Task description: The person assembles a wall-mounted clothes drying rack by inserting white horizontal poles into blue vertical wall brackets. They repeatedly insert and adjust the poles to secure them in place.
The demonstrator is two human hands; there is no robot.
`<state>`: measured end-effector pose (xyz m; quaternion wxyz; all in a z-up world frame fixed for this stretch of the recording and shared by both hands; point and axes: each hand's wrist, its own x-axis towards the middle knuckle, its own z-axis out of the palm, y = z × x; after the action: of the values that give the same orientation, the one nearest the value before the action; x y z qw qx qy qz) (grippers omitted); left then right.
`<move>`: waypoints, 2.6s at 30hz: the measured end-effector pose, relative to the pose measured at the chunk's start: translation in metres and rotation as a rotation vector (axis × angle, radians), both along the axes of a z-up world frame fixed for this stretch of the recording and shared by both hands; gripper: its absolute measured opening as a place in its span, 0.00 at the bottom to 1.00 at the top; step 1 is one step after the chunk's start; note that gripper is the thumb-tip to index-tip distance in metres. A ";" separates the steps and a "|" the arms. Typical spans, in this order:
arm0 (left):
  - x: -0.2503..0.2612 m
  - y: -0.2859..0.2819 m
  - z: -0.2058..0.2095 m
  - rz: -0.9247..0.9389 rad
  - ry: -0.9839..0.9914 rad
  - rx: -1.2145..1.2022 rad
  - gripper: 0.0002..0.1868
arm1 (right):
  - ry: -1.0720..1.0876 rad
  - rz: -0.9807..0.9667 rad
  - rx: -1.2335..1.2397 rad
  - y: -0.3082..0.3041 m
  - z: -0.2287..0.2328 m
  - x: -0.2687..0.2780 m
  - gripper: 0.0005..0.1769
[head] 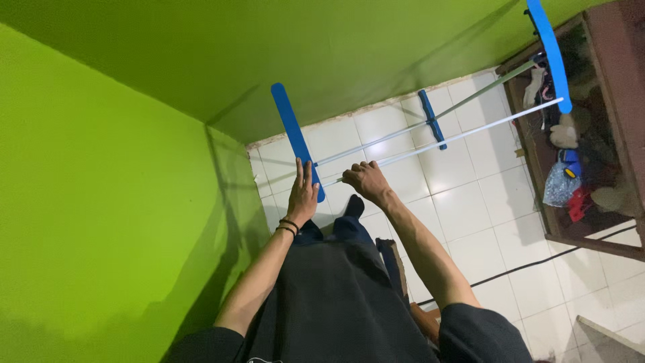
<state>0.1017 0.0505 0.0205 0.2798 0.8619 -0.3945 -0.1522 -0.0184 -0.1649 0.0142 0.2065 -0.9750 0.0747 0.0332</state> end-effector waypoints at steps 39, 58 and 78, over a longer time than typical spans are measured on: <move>0.019 0.004 -0.044 0.110 0.337 -0.172 0.40 | 0.014 0.085 0.142 0.021 0.009 0.018 0.15; 0.009 0.006 -0.012 0.155 0.396 -0.128 0.51 | 0.475 0.026 0.520 0.007 -0.010 0.025 0.19; 0.005 -0.001 -0.054 0.463 0.364 -0.081 0.44 | 0.239 0.046 0.433 0.022 0.000 0.028 0.16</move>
<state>0.1068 0.0494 -0.0334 0.4073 0.8757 -0.1366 -0.2206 0.0092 -0.1428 0.0142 0.3993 -0.8988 0.0673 0.1682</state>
